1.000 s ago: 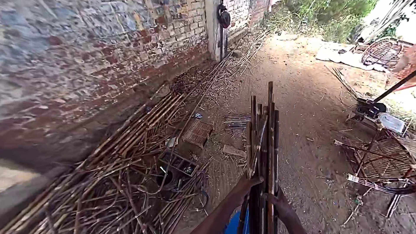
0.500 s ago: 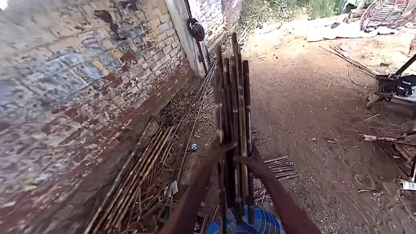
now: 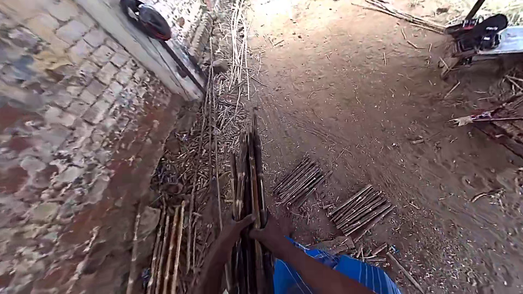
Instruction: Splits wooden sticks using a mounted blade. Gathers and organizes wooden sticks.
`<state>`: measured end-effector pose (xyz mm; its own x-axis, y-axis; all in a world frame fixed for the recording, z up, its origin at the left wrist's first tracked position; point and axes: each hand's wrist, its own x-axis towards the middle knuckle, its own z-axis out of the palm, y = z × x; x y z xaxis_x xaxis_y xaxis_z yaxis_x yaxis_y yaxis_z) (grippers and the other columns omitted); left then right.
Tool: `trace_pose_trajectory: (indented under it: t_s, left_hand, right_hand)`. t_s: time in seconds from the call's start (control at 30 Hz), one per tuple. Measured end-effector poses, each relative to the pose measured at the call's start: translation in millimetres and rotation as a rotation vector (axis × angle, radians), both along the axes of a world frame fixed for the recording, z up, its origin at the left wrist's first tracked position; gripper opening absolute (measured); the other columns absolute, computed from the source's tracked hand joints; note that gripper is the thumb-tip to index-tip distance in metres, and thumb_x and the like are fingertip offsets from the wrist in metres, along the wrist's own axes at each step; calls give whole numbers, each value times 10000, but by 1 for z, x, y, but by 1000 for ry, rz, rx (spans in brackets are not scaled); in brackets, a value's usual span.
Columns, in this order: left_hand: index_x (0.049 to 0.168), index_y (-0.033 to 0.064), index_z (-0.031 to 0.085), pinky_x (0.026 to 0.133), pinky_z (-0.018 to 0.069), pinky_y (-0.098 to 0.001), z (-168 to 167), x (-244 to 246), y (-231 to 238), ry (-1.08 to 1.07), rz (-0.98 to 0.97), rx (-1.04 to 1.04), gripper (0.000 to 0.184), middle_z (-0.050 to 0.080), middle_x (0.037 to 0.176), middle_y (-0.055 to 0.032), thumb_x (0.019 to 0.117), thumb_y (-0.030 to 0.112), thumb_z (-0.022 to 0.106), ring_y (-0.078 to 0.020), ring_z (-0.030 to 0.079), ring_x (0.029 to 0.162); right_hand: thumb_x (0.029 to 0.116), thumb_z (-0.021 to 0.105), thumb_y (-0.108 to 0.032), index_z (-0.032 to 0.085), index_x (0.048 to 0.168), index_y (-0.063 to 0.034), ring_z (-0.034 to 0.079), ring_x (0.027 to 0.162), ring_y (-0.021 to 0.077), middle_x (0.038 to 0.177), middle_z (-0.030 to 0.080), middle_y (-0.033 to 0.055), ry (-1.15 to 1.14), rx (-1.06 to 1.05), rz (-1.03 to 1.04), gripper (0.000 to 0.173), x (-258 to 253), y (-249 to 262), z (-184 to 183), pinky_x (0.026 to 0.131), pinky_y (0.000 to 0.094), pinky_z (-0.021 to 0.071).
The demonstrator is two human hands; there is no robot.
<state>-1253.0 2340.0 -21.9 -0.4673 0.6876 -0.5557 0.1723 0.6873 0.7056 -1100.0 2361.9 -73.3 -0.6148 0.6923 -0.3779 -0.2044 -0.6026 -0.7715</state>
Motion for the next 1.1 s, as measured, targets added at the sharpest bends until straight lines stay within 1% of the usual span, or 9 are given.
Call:
trace_pose_trajectory:
  t_s: [0.3,0.43,0.53,0.63,0.7,0.77,0.83,0.97,1.1]
  left_hand:
    - [1526,70,386,976,565,-464,-350,-258,146,-148,-111,-360,1025,657,1279,-170,732,469,895,-249,668,1137]
    - [1543,103,372,888,589,-497,-447,-340,189,-115,-144,-456,916,671,1215,-185,823,377,867,-284,689,1041]
    - [1521,115,412,905,558,-585,-514,-396,211,-67,-168,-461,859,651,1258,-209,827,340,865,-349,661,1096]
    - [1607,168,307,1049,455,-627,-579,-429,222,-31,-233,-409,827,546,1444,-228,929,230,776,-383,562,1288]
    - [1614,152,311,1112,405,-617,-623,-440,218,-1,-323,-391,679,507,1503,-216,1034,293,633,-369,517,1360]
    - [1597,94,343,1131,352,-649,-656,-434,219,50,-349,-434,595,465,1535,-238,1099,399,458,-406,462,1404]
    - [1599,46,324,1133,308,-695,-667,-414,225,137,-355,-502,620,373,1589,-274,1113,424,394,-465,385,1447]
    - [1479,-51,454,1073,369,-737,-645,-355,262,429,-509,-433,581,433,1470,-383,1028,280,611,-580,439,1344]
    - [1434,22,540,1033,468,-668,-636,-285,297,273,-790,-329,497,519,1427,-298,1019,279,634,-487,563,1254]
  right_hand:
    - [737,880,-193,274,1529,-16,696,1035,209,1222,646,169,-220,-379,-98,1013,-247,119,-324,903,406,605]
    - [790,863,-185,307,1531,-42,703,1027,222,1208,667,174,-187,-446,-127,938,-334,151,-436,912,426,602]
    - [801,871,-190,225,1587,-77,678,1114,255,1299,631,204,-226,-407,-104,1023,-383,176,-500,968,458,577]
    - [904,800,-311,-3,1649,-124,582,1287,352,1482,492,273,-315,-355,54,1111,-413,199,-554,1062,536,499]
    - [1005,673,-319,-22,1660,-159,566,1292,413,1519,447,292,-291,-414,122,968,-425,207,-584,1033,588,498]
    - [1081,528,-302,-4,1666,-238,576,1231,441,1515,432,287,-190,-545,111,794,-434,214,-607,947,628,518]
    - [1118,418,-274,134,1659,-199,601,1184,415,1458,486,275,-156,-600,98,616,-432,217,-618,932,613,523]
    - [1100,473,-212,485,1493,-49,688,1067,300,1325,626,224,-297,-532,-12,426,-372,217,-606,908,477,578]
    - [1095,466,-265,618,1333,-47,710,933,203,1122,722,114,-549,-530,-352,356,-240,212,-592,829,387,592]
